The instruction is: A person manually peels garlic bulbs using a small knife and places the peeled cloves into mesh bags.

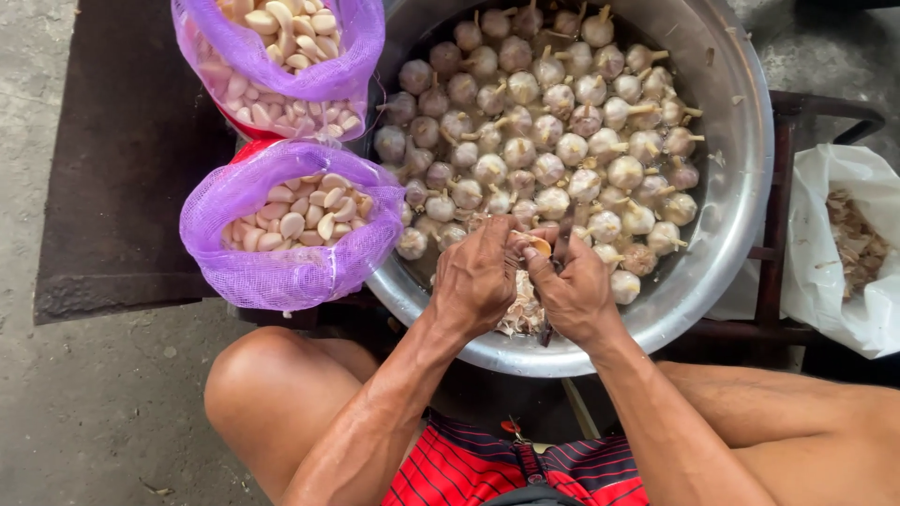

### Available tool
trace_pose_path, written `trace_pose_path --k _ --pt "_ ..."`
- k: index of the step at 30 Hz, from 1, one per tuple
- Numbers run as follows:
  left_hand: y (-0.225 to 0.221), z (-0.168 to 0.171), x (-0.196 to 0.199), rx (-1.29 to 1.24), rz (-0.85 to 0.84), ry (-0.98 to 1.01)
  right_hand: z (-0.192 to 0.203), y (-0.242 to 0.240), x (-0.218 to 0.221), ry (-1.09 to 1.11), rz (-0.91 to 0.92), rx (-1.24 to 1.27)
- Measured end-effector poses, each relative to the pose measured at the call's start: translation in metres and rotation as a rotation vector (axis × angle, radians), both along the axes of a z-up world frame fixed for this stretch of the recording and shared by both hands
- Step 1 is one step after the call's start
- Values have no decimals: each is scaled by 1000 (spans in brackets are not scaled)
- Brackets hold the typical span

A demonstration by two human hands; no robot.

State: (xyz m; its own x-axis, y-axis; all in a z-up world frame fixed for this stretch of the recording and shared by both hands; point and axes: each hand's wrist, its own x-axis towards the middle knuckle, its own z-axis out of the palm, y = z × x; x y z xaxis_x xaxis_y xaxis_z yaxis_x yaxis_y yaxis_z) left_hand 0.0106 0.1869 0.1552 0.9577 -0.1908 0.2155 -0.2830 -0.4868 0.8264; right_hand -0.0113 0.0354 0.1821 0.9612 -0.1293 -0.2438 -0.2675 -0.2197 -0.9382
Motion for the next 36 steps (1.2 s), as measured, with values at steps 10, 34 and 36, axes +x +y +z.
trace_pose_path --k 10,34,36 --pt "5 17 0 -131 -80 180 -26 -2 -6 -1 -74 292" --pt "-3 18 1 -668 -152 519 -11 -17 -8 -42 -194 226" --pt "-1 22 1 -589 -120 494 7 -19 -8 -42 -88 49"
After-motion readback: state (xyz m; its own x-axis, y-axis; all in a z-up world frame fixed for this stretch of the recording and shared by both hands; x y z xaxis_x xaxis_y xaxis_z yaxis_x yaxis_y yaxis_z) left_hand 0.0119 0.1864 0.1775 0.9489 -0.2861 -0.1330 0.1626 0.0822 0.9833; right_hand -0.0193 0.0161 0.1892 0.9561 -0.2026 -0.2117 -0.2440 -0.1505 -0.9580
